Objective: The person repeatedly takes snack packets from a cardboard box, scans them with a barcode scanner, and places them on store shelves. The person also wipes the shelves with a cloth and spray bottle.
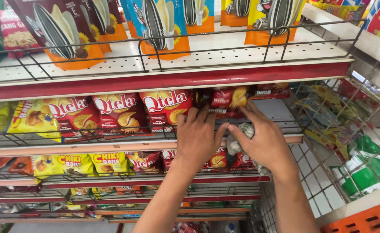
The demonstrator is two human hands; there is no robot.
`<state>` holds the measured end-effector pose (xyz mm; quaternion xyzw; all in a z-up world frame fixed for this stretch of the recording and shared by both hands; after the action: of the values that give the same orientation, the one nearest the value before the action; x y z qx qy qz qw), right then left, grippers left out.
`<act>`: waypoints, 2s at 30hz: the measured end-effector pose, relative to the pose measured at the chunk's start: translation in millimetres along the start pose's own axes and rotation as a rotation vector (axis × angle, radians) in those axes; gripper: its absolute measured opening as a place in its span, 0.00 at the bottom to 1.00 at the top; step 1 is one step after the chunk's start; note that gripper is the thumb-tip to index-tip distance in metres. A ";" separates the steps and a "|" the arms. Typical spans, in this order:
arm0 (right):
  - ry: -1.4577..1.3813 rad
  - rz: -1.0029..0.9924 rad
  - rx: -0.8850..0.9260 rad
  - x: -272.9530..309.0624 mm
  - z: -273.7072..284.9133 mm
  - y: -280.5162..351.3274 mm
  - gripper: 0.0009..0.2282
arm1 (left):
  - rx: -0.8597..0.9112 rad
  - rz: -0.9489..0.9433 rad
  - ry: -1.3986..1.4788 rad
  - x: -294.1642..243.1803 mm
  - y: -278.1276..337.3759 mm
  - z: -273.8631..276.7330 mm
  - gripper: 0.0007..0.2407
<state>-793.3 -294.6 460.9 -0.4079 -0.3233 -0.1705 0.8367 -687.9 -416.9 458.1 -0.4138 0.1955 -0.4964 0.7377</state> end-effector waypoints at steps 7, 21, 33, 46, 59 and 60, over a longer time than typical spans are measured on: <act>0.105 -0.018 0.038 1.7 0.6 3.5 0.27 | 0.027 -0.002 0.024 -1.2 5.0 -2.7 0.20; 0.092 0.126 -0.163 15.7 8.4 21.0 0.24 | 0.035 -0.021 0.226 1.5 8.5 5.1 0.23; -0.730 0.175 0.419 20.1 -164.8 122.3 0.22 | 0.129 0.673 0.774 54.9 286.0 -1.6 0.15; -0.744 0.319 1.667 120.5 -345.7 409.1 0.13 | -0.631 1.783 0.670 -0.9 677.2 173.8 0.11; -0.806 0.422 1.603 175.1 -343.0 497.6 0.07 | -1.078 1.950 0.405 -54.7 775.2 257.8 0.20; -0.824 0.399 1.567 176.3 -342.2 498.8 0.07 | -1.161 1.923 0.525 -53.8 776.4 259.3 0.20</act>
<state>-252.8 -265.9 138.5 0.2008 -0.5436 0.4059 0.7067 -86.8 -132.9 -22.4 -0.2547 0.7764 0.3648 0.4463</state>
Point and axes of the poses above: each hand's wrist, its own y-axis away from the middle knuckle, its own z-axis out of the back of the hand, x = y × z, the point moved 6 cm from there along -y, towards the middle knuckle, and after that the axes turned 15 degrees about -y, right-handed, at the moved point
